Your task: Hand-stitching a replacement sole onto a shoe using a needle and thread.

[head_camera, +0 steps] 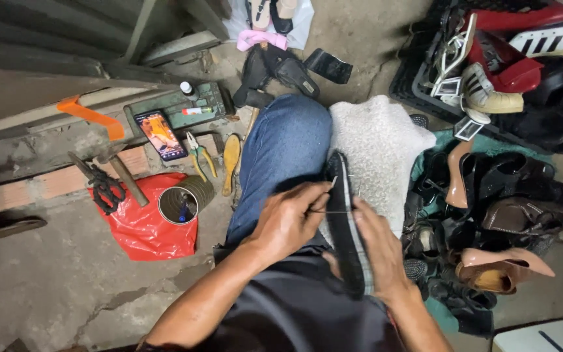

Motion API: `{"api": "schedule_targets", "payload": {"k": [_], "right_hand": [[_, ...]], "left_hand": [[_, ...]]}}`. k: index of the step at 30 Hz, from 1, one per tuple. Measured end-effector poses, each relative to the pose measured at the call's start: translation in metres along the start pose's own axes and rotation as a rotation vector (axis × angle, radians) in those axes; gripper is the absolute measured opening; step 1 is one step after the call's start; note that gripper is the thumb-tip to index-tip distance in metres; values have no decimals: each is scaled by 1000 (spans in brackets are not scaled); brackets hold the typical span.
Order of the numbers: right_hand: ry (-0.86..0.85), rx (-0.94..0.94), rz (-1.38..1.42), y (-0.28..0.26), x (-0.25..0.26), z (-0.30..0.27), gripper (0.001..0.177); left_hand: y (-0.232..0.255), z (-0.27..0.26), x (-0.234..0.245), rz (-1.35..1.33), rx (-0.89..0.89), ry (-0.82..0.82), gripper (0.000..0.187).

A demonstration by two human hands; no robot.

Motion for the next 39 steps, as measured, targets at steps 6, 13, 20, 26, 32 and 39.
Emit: {"api": "schedule_targets", "payload": {"k": [6, 13, 20, 26, 32, 39], "right_hand": [[151, -469, 154, 46, 15, -10, 66], [298, -648, 380, 133, 25, -44, 24], [478, -859, 1063, 151, 4, -51, 12], [429, -703, 1134, 156, -4, -47, 16], [418, -678, 1125, 161, -6, -53, 19], [345, -634, 1064, 154, -4, -45, 29]], "left_hand": [[14, 3, -15, -3, -91, 7, 36], [18, -3, 29, 40, -222, 245, 31], [55, 12, 46, 111, -198, 143, 35], [55, 12, 31, 186, -183, 38, 27], [61, 26, 15, 228, -241, -2, 28], [59, 29, 8, 276, -253, -23, 31]]}}
Point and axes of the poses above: each hand's wrist, its own z-axis towards the middle knuckle, its own x-axis out of the back of the hand, y = z × x, the point moved 10 cm from there along z, towards the middle knuckle, and after that the axes turned 13 degrees about -x, right-handed, at the moved point
